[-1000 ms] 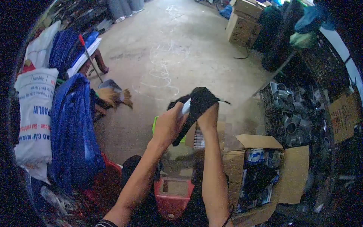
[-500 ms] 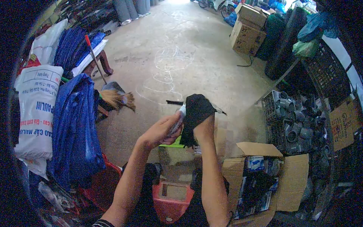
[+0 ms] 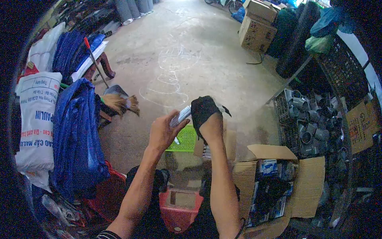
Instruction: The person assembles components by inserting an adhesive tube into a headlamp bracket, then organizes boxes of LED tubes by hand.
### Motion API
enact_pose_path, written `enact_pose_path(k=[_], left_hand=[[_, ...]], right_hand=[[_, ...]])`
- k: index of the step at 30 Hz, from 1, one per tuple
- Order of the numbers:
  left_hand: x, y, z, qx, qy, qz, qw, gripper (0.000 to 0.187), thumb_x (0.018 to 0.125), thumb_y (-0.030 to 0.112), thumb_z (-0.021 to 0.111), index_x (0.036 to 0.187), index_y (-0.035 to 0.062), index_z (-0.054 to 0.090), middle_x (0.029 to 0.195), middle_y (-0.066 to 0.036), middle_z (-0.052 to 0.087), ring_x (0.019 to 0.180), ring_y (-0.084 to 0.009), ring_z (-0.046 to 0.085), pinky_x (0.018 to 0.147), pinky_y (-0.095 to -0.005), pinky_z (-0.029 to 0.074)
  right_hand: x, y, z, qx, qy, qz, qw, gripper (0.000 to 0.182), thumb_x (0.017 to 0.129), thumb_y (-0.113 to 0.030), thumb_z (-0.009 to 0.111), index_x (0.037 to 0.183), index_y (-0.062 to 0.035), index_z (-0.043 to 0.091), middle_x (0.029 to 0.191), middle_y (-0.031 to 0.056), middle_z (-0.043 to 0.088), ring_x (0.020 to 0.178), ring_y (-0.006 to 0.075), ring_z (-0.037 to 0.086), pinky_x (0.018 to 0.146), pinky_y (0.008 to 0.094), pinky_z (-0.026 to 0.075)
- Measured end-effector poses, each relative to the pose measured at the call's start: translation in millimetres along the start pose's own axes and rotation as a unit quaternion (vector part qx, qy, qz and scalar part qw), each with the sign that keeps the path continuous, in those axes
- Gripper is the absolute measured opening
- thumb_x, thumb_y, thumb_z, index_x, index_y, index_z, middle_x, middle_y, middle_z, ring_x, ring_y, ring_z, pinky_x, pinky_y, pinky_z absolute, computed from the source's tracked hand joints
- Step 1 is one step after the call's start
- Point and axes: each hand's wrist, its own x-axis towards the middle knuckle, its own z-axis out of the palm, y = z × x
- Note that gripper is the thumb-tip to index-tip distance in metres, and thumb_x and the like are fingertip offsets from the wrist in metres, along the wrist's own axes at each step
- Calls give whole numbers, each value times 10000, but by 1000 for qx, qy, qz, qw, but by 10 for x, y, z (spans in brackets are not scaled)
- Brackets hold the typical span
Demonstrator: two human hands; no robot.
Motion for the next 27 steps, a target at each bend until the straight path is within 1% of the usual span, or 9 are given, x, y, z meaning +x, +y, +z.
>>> enact_pose_path(k=[5, 8, 12, 16, 17, 19, 21, 24, 27], left_hand=[[-8, -188, 192, -205, -70, 3, 976, 429, 929, 446, 562, 892, 19, 590, 601, -132, 554, 503, -251, 559, 510, -384, 441], [1, -39, -93, -443, -297, -194, 824, 472, 968, 480, 483, 885, 22, 557, 552, -42, 467, 433, -119, 435, 424, -305, 373], [-40, 19, -159, -643, -366, -220, 636, 548, 994, 538, 336, 909, 45, 560, 494, -17, 411, 310, -121, 359, 292, -246, 304], [-54, 0, -173, -732, -373, -160, 547, 601, 988, 570, 286, 1072, 24, 523, 470, -39, 400, 261, -158, 358, 257, -260, 332], [-59, 41, -212, -733, -368, -126, 558, 556, 989, 546, 336, 1151, 33, 476, 515, -46, 457, 303, -157, 425, 282, -262, 365], [-36, 143, -224, -582, -304, -133, 742, 487, 969, 495, 451, 1105, 28, 464, 560, -40, 498, 376, -143, 489, 338, -256, 402], [-63, 142, -66, -444, -176, -126, 869, 405, 902, 388, 645, 1016, 30, 495, 631, -43, 561, 472, -125, 550, 410, -255, 426], [-3, 6, 7, -330, -122, -74, 933, 379, 871, 373, 692, 926, 33, 533, 628, -25, 544, 475, -107, 516, 427, -252, 398], [43, -32, -46, -454, -131, -120, 873, 362, 948, 390, 571, 870, 37, 551, 584, 3, 488, 456, -84, 456, 423, -245, 362]], right_hand=[[-47, 1, 113, 175, 46, 71, 981, 188, 736, -79, 604, 912, -23, 570, 914, 179, 555, 902, 359, 548, 784, 405, 456], [-45, -20, -41, 182, -33, 75, 980, 231, 744, -78, 612, 960, -15, 562, 929, 174, 557, 896, 355, 553, 787, 406, 459], [-55, -93, -131, 277, 19, 100, 955, 324, 748, -72, 629, 1062, -15, 568, 987, 161, 581, 922, 341, 570, 821, 388, 471], [-1, -48, -167, 228, 0, 16, 974, 290, 778, -80, 624, 1059, -16, 588, 1011, 157, 599, 966, 331, 577, 855, 372, 471], [-26, -3, -118, 239, -5, -3, 971, 273, 788, -83, 619, 1051, -14, 591, 1016, 160, 601, 973, 334, 576, 859, 372, 470], [5, 22, -84, 163, -119, -1, 979, 270, 820, -105, 608, 1074, -13, 593, 1077, 164, 610, 1021, 340, 573, 892, 373, 464], [-125, -54, -29, 284, -56, 112, 950, 228, 821, -105, 602, 1028, -10, 590, 1025, 153, 606, 975, 337, 575, 860, 379, 466], [-111, -3, 82, 321, 36, 139, 936, 182, 824, -110, 608, 982, -20, 597, 939, 109, 606, 864, 264, 586, 752, 365, 466], [-97, -29, 10, 383, 40, 270, 883, 219, 853, -124, 600, 1052, -33, 604, 993, 98, 615, 867, 221, 587, 726, 342, 468]])
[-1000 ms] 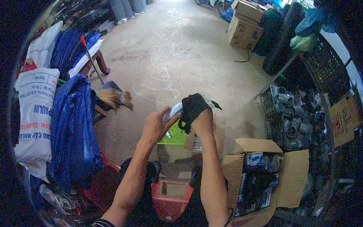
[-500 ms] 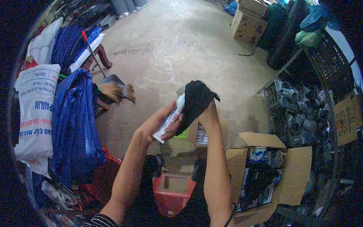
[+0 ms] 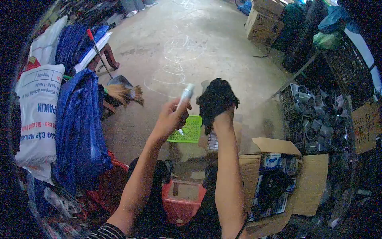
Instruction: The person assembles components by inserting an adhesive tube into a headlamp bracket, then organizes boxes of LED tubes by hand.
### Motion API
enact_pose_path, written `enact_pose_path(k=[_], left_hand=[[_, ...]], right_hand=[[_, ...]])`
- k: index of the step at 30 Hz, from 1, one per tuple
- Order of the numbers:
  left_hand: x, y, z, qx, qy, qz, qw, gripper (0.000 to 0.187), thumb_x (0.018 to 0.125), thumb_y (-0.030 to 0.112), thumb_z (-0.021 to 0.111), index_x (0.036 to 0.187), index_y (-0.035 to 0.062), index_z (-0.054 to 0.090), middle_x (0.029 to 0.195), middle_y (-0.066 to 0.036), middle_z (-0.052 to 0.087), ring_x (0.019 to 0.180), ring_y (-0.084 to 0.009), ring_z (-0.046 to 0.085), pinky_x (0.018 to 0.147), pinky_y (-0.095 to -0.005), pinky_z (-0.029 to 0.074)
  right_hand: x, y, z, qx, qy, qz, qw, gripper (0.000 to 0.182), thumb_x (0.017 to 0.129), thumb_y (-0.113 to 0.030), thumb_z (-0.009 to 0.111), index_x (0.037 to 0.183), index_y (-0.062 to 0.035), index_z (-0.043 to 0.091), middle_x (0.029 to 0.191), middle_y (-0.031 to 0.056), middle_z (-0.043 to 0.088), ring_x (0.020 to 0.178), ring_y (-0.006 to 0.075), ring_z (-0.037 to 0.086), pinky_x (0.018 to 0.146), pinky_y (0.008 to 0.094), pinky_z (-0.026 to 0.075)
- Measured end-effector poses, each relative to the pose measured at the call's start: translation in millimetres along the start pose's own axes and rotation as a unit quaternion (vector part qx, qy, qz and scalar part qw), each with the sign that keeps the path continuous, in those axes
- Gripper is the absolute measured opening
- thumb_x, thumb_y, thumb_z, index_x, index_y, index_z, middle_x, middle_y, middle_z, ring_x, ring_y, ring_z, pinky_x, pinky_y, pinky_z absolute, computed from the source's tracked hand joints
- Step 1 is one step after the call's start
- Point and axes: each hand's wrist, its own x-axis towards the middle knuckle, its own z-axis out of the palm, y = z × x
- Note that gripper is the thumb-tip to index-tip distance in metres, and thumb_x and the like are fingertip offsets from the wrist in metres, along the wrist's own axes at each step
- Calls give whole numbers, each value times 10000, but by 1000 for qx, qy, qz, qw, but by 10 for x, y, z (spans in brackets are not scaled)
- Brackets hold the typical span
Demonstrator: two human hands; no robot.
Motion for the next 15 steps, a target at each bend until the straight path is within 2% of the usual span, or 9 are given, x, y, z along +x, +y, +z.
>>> enact_pose_path(k=[1, 2, 3, 4, 5, 9, 12, 13, 15], left_hand=[[2, 14, -4, -48, -4, -11, 999, 378, 973, 396, 530, 851, 39, 557, 570, 13, 470, 449, -76, 436, 422, -243, 349], [-18, 32, 16, -30, -2, -10, 999, 520, 1002, 516, 360, 883, 49, 556, 553, 26, 412, 414, -84, 411, 392, -248, 346], [-43, 77, 20, -54, -19, -22, 998, 540, 1000, 531, 340, 882, 51, 556, 558, 13, 433, 412, -96, 426, 393, -254, 358], [-67, 125, 26, -77, -37, -35, 996, 561, 998, 547, 319, 881, 52, 556, 563, 1, 455, 410, -108, 442, 395, -260, 370], [-81, 142, 34, -99, -56, -49, 992, 582, 995, 563, 298, 880, 54, 556, 568, -11, 477, 409, -120, 457, 396, -267, 383], [-80, 78, 162, -54, -1, -93, 994, 614, 992, 580, 264, 914, 43, 552, 635, -62, 561, 450, -169, 533, 454, -289, 454], [83, -208, 129, 21, 35, -10, 999, 587, 995, 564, 287, 933, 41, 545, 710, -69, 593, 518, -169, 575, 502, -290, 480], [78, -216, 124, 42, 30, 7, 999, 517, 1003, 515, 336, 951, 45, 546, 735, -61, 590, 555, -150, 577, 514, -283, 474], [33, -113, 154, 49, 22, 12, 998, 418, 1012, 441, 403, 981, 50, 544, 747, -44, 581, 593, -120, 571, 532, -263, 465]], right_hand=[[-16, -107, -6, 43, 16, 56, 997, 234, 869, -131, 595, 1083, -37, 605, 1019, 96, 619, 874, 208, 588, 722, 335, 469], [-33, -211, -5, 110, 13, 99, 989, 238, 884, -138, 584, 1100, -38, 600, 1029, 98, 616, 875, 211, 586, 730, 335, 473], [-38, -259, 0, 176, 10, 142, 974, 242, 900, -146, 574, 1116, -39, 595, 1040, 101, 613, 876, 214, 584, 738, 335, 477], [-11, -75, 38, -22, -52, -12, 998, 295, 945, -179, 527, 1202, -39, 564, 1115, 121, 605, 975, 241, 587, 845, 346, 475], [1, 5, 93, -138, -65, -86, 985, 356, 959, -180, 494, 1285, -39, 520, 1243, 142, 570, 1147, 261, 547, 986, 343, 421], [-188, -204, 277, -77, -94, 13, 992, 387, 958, -170, 497, 1318, -29, 500, 1362, 169, 503, 1279, 270, 467, 1080, 336, 352], [-87, -80, 369, -62, 14, -47, 997, 380, 951, -154, 504, 1305, -14, 509, 1346, 184, 512, 1255, 283, 489, 1066, 354, 372], [1, 188, 402, 9, 44, -45, 998, 364, 956, -157, 501, 1291, -16, 523, 1323, 153, 536, 1221, 254, 514, 1050, 356, 392], [-3, 134, 406, 280, 108, 92, 950, 348, 961, -159, 495, 1274, -13, 533, 1284, 116, 559, 1183, 216, 529, 1020, 333, 411]])
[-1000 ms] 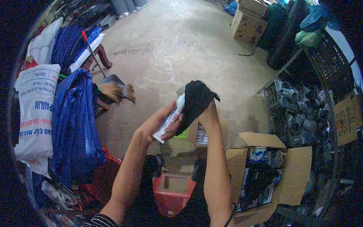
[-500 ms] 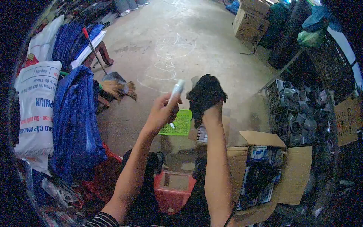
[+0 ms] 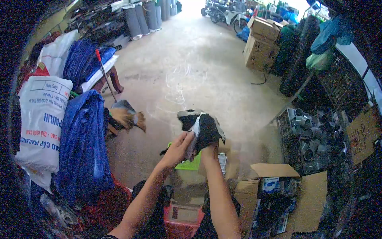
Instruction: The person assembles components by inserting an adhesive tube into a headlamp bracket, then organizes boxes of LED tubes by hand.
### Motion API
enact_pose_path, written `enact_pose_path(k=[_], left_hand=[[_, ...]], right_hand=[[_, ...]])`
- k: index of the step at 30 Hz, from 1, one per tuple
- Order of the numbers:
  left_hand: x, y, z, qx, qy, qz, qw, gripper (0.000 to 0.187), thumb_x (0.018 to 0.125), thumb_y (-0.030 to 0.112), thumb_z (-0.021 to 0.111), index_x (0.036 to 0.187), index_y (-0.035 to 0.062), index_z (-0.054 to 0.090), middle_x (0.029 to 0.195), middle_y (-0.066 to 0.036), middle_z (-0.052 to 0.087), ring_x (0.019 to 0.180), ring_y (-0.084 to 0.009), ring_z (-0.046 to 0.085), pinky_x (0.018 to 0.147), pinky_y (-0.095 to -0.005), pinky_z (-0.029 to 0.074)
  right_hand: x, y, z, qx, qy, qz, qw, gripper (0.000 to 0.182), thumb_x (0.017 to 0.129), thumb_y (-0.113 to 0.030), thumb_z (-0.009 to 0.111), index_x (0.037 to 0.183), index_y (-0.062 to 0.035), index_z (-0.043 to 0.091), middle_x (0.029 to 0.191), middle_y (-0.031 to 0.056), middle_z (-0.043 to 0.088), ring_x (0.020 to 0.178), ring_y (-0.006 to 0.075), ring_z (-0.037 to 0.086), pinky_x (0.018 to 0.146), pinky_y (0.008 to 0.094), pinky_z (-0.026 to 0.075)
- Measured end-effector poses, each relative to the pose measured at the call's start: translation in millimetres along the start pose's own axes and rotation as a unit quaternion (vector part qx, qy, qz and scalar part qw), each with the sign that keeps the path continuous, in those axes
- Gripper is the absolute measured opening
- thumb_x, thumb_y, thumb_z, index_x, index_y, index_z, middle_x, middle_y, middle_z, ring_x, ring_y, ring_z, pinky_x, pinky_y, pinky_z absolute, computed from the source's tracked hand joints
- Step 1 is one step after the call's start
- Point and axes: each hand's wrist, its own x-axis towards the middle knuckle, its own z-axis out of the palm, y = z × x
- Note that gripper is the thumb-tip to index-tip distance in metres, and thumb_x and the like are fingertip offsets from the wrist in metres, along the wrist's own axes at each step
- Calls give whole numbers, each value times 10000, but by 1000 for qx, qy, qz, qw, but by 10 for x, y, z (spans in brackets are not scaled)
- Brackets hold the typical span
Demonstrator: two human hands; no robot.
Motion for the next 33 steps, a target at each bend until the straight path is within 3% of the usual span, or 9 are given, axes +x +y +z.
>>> enact_pose_path(k=[7, 9, 11, 14, 17, 23, 27, 29, 33], left_hand=[[-81, -90, -66, 17, 2, 18, 1000, 460, 1041, 307, 389, 1409, 32, 401, 1293, -106, 527, 1208, -159, 461, 1032, -291, 351], [-167, -6, -21, 114, 41, 43, 992, 425, 1042, 310, 383, 1340, 17, 460, 1187, -95, 577, 1109, -157, 522, 960, -288, 409], [-126, 55, 93, 39, 35, 65, 997, 470, 1022, 453, 358, 891, 37, 535, 649, -30, 520, 482, -96, 490, 424, -248, 390], [-146, 237, 237, -59, -24, -85, 994, 532, 1001, 519, 363, 802, 60, 543, 568, -19, 495, 438, -97, 459, 387, -241, 345], [-147, 277, 245, -140, -117, -167, 969, 538, 982, 547, 389, 763, 79, 538, 494, -2, 454, 343, -96, 377, 329, -230, 262], [-118, 152, 378, -153, -19, -85, 984, 480, 999, 475, 413, 839, 62, 600, 554, 20, 482, 400, -78, 405, 377, -241, 311], [-26, -66, 334, 24, 139, 95, 985, 403, 978, 353, 529, 818, -16, 539, 640, -68, 489, 622, -112, 447, 574, -306, 391], [-27, -58, 331, 151, 176, 123, 965, 302, 960, 287, 555, 872, 1, 511, 667, -194, 515, 586, -283, 514, 569, -400, 403], [-118, 96, 472, 264, 145, 152, 941, 219, 948, 185, 575, 1009, 11, 456, 753, -191, 534, 752, -235, 574, 674, -341, 432]], right_hand=[[-382, -112, 329, -230, -52, -131, 963, 341, 940, -136, 524, 1255, -8, 535, 1183, 149, 609, 1106, 225, 566, 964, 324, 428], [-370, -122, 263, -233, -54, -89, 967, 341, 941, -155, 527, 1249, -7, 540, 1173, 141, 617, 1089, 225, 573, 953, 329, 436], [-328, -147, 192, -161, -16, -29, 986, 332, 944, -221, 526, 1203, -16, 563, 1146, 134, 631, 1045, 226, 589, 918, 332, 454], [-168, -190, 121, 53, 105, 96, 988, 381, 951, -389, 518, 1075, -45, 625, 1079, 125, 662, 941, 225, 626, 831, 336, 499], [-32, -347, -65, 181, -58, 145, 971, 572, 942, -569, 411, 967, -43, 634, 783, 116, 667, 680, 302, 641, 698, 398, 547], [-266, -314, -116, -8, 29, 94, 995, 393, 958, -434, 521, 1162, -101, 569, 1072, 17, 607, 939, 120, 578, 777, 302, 493], [-204, -177, -36, -240, -91, -123, 959, 364, 958, -256, 528, 1213, 3, 536, 1112, 141, 619, 1012, 232, 587, 875, 351, 468], [-189, -178, -53, -264, -50, -168, 948, 351, 956, -251, 527, 1201, -1, 545, 1103, 146, 624, 1017, 229, 588, 886, 348, 464], [-178, -329, -90, -73, 42, -60, 995, 330, 946, -268, 550, 1162, -21, 590, 1082, 70, 636, 990, 175, 584, 890, 314, 456]])
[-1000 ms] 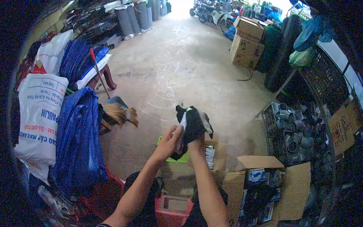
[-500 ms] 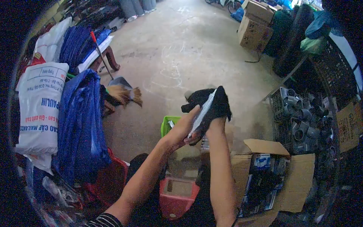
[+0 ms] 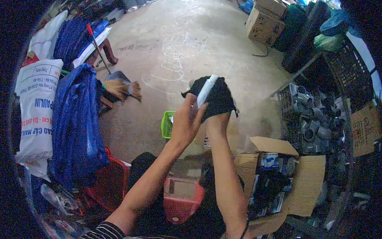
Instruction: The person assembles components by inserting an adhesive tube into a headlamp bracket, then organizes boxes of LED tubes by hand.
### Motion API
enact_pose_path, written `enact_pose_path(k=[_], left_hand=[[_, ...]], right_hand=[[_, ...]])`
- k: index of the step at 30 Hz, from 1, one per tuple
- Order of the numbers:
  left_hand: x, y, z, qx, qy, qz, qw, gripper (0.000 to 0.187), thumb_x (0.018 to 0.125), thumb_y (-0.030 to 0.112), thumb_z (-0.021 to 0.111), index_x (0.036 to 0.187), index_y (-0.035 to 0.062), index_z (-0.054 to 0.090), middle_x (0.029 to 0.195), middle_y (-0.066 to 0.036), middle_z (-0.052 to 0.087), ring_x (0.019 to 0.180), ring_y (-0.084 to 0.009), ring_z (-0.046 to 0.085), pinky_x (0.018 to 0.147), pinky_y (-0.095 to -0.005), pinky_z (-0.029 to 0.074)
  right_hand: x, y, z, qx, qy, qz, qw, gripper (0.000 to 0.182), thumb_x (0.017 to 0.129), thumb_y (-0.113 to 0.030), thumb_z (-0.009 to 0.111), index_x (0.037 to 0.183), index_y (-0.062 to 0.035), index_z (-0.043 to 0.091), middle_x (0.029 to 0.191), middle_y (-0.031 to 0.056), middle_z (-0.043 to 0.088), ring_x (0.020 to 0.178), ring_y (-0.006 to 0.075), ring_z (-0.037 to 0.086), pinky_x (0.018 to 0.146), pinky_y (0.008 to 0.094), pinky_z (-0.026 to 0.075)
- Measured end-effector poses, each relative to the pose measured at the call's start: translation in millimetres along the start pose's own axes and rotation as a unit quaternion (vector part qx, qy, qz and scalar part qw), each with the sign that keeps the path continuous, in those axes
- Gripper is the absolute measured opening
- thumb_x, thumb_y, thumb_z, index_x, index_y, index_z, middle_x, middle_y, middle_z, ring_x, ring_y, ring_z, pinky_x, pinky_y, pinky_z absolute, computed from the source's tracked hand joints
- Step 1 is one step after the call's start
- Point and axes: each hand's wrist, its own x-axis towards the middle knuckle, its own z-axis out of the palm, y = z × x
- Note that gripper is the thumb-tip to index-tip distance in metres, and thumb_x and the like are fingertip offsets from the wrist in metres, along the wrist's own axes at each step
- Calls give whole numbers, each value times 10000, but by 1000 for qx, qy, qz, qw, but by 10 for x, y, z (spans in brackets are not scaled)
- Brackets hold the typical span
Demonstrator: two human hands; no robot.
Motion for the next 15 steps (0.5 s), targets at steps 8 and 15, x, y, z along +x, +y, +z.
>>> enact_pose_path(k=[8, 15], left_hand=[[63, -198, 94, -323, -22, -49, 945, 331, 1027, 364, 395, 997, 34, 412, 811, -68, 485, 730, -155, 482, 656, -320, 435], [72, -216, 12, -419, -95, -151, 890, 401, 1032, 455, 313, 1195, 104, 417, 983, -57, 519, 943, -118, 502, 828, -290, 436]], right_hand=[[25, -123, -152, 29, -74, 98, 992, 364, 926, -184, 597, 1256, -32, 571, 1114, 59, 637, 994, 163, 603, 890, 291, 481], [-120, -149, -51, -273, -151, -27, 950, 423, 923, -155, 549, 1331, -63, 487, 1174, 194, 615, 1112, 314, 575, 957, 383, 443]])
